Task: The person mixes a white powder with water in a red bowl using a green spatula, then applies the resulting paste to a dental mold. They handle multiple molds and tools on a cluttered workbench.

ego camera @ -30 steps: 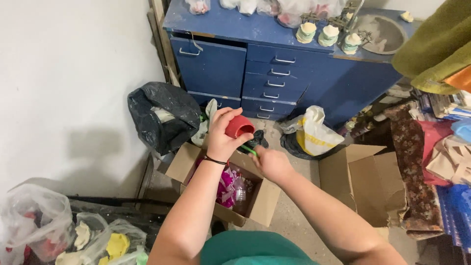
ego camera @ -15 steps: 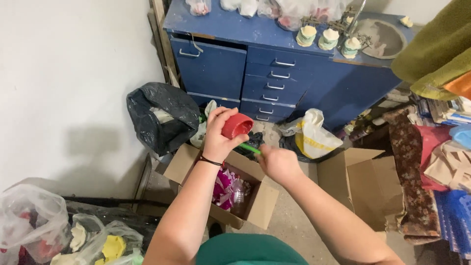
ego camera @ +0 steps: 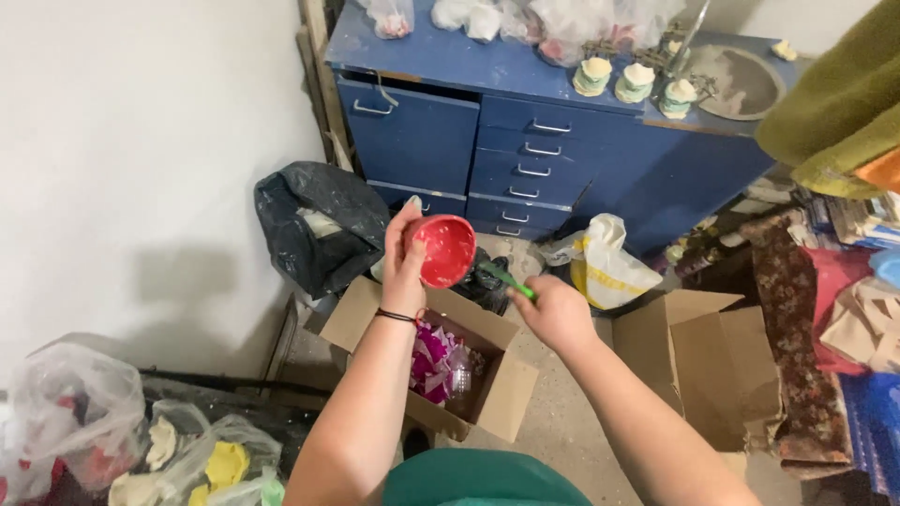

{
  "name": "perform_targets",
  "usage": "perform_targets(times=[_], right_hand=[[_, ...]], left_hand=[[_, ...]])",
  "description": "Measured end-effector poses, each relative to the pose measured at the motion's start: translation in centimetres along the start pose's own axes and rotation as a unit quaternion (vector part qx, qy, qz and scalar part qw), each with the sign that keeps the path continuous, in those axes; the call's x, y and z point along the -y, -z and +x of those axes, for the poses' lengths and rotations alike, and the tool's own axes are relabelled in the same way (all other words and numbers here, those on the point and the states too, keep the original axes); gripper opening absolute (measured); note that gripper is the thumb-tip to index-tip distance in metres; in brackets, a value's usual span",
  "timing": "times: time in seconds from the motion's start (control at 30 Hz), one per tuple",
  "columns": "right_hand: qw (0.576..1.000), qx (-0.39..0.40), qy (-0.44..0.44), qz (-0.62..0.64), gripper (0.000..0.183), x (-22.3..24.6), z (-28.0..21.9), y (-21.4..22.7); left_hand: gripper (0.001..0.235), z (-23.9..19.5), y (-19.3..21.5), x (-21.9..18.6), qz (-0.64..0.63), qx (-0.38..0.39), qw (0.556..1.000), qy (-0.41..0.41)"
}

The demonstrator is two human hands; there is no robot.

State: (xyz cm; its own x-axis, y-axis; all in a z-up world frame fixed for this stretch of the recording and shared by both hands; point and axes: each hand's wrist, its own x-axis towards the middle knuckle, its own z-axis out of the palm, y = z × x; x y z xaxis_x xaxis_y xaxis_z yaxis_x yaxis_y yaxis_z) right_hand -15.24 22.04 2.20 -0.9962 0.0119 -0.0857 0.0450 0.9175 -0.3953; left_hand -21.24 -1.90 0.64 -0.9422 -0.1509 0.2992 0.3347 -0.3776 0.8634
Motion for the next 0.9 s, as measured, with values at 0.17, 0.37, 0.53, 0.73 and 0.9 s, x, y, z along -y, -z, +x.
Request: perform_targets(times=[0.17,0.37,0.53,0.73,0.9], right_hand=[[0.907,-0.031,-0.004,0.420,0.036,4.6,-1.3,0.6],[0.813,0.069,-0.081,0.573,0.033,4.4,-2.6,1.7],[0.777,0.219,-0.091,0.583,0.040,5.0,-5.3,-1.8],[0.811,0.308,-0.011,0.497,0.058,8.9,-11.2,-2.2],[0.938,0.304,0.140,0.088,0.053,7.8,-13.5,-11.0]], left_hand=[[0.054,-4.3,-1.3,-1.2,0.016,-0.009,0.999,0.026],[0.068,-6.3,0.0,-0.5,0.405,0.055,0.898,-0.161],[0.075,-9.9,-1.4,-2.5,0.500,0.028,0.837,-0.222],[0.049,-21.7,1.9,-9.9,0.056,-0.338,0.925,0.165],[0.061,-35.2,8.1,-15.3,-0.116,-0.336,0.882,0.310]])
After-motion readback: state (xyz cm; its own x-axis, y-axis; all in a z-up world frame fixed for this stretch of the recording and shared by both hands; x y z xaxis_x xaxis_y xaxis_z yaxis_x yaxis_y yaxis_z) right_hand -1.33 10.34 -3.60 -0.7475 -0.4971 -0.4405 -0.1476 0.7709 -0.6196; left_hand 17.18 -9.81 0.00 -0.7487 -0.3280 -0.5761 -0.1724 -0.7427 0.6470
